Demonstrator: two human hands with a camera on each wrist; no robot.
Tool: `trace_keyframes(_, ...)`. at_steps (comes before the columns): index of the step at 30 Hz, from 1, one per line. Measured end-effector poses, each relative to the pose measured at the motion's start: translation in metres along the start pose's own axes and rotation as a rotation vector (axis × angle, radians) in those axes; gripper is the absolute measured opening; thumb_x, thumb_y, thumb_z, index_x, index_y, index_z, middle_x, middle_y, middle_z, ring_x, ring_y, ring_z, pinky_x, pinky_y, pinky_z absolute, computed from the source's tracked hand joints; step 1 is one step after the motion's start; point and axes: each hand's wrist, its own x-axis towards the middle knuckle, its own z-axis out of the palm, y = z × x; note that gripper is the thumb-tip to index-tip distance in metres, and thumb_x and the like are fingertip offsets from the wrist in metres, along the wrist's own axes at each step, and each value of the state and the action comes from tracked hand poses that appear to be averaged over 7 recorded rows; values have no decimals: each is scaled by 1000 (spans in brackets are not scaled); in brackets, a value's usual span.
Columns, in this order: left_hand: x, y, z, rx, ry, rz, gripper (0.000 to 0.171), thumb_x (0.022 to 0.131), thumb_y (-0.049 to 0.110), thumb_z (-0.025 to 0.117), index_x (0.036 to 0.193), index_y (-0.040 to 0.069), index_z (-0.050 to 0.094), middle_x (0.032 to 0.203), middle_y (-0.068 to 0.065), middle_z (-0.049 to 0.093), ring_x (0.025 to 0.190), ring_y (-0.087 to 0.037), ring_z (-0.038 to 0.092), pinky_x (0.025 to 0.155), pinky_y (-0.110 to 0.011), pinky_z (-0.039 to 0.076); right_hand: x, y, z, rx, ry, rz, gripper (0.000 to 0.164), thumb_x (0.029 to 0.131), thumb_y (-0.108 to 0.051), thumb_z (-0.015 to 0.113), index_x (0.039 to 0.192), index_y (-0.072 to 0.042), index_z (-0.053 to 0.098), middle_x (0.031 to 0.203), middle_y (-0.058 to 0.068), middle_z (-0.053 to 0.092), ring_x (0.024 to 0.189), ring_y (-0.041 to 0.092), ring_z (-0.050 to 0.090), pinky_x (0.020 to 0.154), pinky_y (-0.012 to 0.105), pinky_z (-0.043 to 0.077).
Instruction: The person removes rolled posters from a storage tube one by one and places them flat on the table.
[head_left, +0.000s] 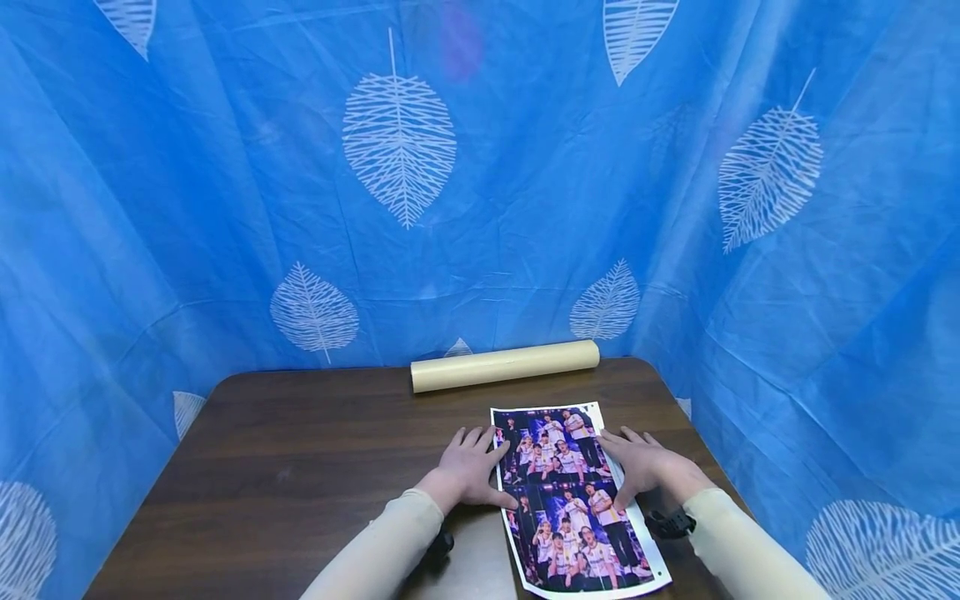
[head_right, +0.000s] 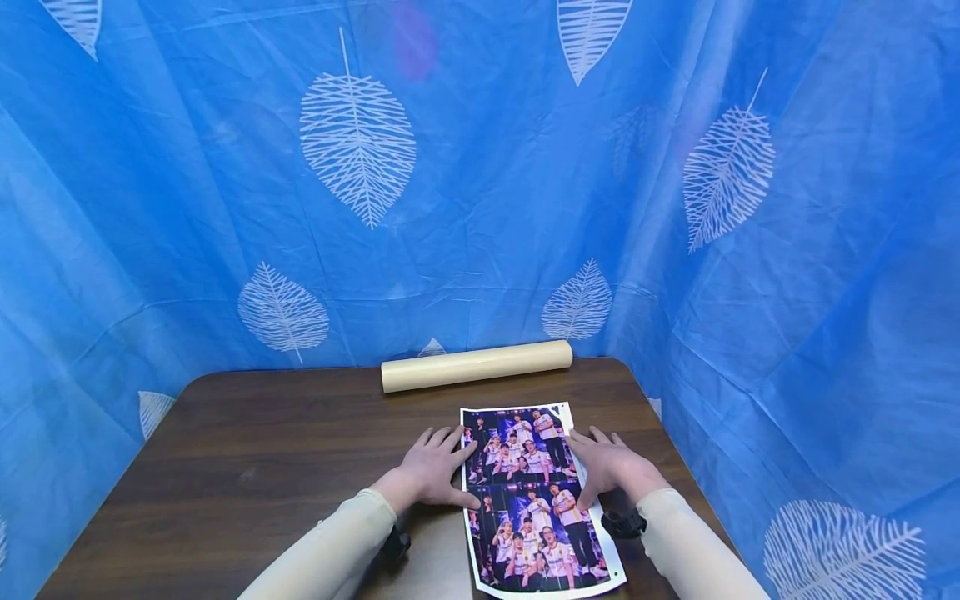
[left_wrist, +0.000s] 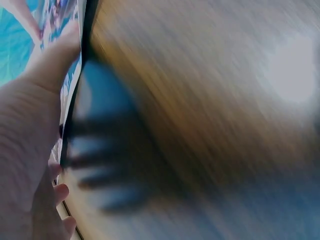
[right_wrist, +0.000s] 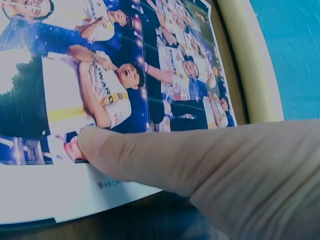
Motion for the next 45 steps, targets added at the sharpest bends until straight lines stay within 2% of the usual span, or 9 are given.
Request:
trace_keyframes(10, 18, 31, 1, 107, 121, 41, 69, 92, 69, 59, 147, 27, 58, 149, -1, 54, 135, -25, 48, 117, -45, 34, 5, 22, -4, -13, 30, 164, 119, 61, -39, 98, 158, -8, 37, 163, 26, 27, 147, 57, 13, 111, 78, 13)
trace_keyframes(13, 22, 36, 1, 136, 133, 45, 65, 94, 67, 59, 145, 27, 60, 146, 1, 56, 132, -23, 50, 115, -43, 36, 8, 28, -6, 0, 30, 188, 120, 61, -40, 98, 159, -9, 36, 164, 26, 25, 147, 57, 11, 109, 80, 15)
trace_keyframes(16, 21, 37, 2, 127, 97, 44, 74, 91, 73, 56, 150, 28, 55, 151, 1, 52, 136, -24, 48, 117, -45, 34, 10, 30, -8, 2, 28, 201, 121, 61, -42, 97, 160, -11, 34, 165, 25, 23, 147, 57, 11, 107, 81, 16)
trace_keyframes(23, 15, 35, 3, 42, -27, 36, 115, 69, 92, 60, 161, 27, 35, 165, 1, 33, 148, -24, 33, 122, -49, 22, 12, 32, -10, 11, 26, 211, 124, 59, -44, 97, 160, -12, 33, 165, 25, 21, 146, 59, 11, 105, 83, 19)
trace_keyframes(28, 16, 37, 7, 67, -49, 39, 123, 65, 96, 58, 163, 27, 30, 167, 1, 28, 151, -24, 29, 123, -49, 21, 12, 35, -6, 45, 35, 195, 117, 64, -36, 97, 159, -10, 35, 164, 28, 21, 147, 57, 13, 104, 82, 22)
trace_keyframes(31, 18, 39, 8, 84, -41, 34, 124, 64, 97, 57, 162, 27, 31, 166, 0, 30, 150, -24, 30, 122, -48, 22, 10, 36, -3, 34, 54, 156, 107, 67, -28, 97, 156, -8, 41, 160, 29, 29, 145, 56, 19, 103, 80, 28)
trace_keyframes(36, 20, 40, 10, 105, -23, 49, 126, 63, 99, 55, 162, 24, 33, 166, -1, 32, 150, -23, 31, 123, -46, 22, 0, 27, 1, 28, 101, 58, 81, 73, -13, 93, 144, -6, 57, 143, 23, 48, 129, 45, 44, 99, 67, 44)
trace_keyframes(40, 19, 40, 11, 152, 52, 123, 120, 67, 98, 53, 155, 17, 44, 160, -1, 41, 145, -20, 37, 122, -44, 26, -5, 22, 5, 64, 134, 16, 66, 75, -4, 89, 136, -7, 62, 132, 19, 53, 117, 38, 54, 93, 62, 51)
trace_keyframes(45, 12, 37, 19, 152, 174, 308, 87, 84, 83, 55, 141, 17, 56, 144, -2, 53, 133, -19, 48, 115, -38, 37, -13, 24, 13, 57, 129, -4, 68, 73, -9, 92, 134, -12, 62, 136, 17, 52, 122, 37, 53, 94, 63, 50)
